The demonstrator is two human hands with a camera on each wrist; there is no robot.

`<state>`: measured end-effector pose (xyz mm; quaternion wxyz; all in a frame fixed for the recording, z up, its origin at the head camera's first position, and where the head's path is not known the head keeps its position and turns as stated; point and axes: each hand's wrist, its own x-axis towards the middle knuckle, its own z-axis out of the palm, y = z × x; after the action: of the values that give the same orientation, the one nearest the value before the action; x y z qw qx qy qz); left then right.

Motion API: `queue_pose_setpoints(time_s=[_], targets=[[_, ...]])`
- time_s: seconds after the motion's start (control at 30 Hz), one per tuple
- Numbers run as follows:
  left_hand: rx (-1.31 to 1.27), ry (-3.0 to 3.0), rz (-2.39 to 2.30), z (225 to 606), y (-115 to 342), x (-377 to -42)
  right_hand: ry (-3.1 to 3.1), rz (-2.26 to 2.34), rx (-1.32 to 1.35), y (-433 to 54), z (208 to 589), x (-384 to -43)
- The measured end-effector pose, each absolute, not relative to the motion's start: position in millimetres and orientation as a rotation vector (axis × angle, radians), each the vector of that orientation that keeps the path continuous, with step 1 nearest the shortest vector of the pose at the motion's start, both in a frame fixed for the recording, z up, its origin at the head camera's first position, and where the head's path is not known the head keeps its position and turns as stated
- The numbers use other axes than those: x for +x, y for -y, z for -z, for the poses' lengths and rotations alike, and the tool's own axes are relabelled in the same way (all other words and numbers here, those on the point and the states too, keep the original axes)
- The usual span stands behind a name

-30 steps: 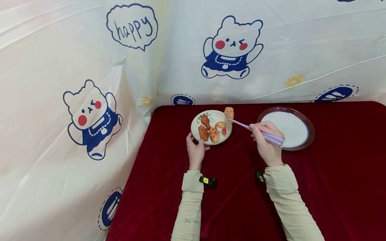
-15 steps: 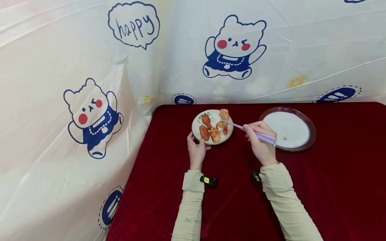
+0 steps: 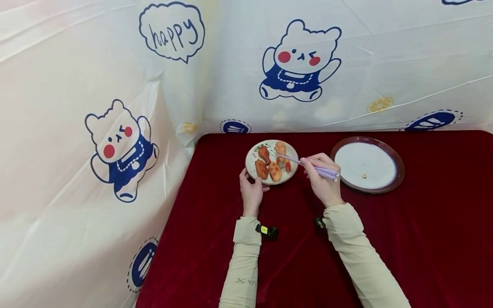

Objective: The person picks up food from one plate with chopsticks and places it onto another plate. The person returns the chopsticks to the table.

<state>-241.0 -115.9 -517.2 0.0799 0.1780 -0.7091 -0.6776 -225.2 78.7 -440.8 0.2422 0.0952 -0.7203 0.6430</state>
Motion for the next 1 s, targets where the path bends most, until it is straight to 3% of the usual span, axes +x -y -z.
queue_pose_setpoints(time_s=[0.27,0.67,1.0], targets=[[0.524,2.118,2.029,517.9,117.2,-240.4,2.037,-1.694,0.278,-66.1,432.6,-226.8],[0.538,2.143,2.016,516.5,117.2,-240.4,2.057,-1.690,0.283,-58.7,453.4,-243.7],[0.546,2.140,2.023,513.7,116.7,-239.2,2.076,-1.646,0.255,-47.3,434.6,-233.1]])
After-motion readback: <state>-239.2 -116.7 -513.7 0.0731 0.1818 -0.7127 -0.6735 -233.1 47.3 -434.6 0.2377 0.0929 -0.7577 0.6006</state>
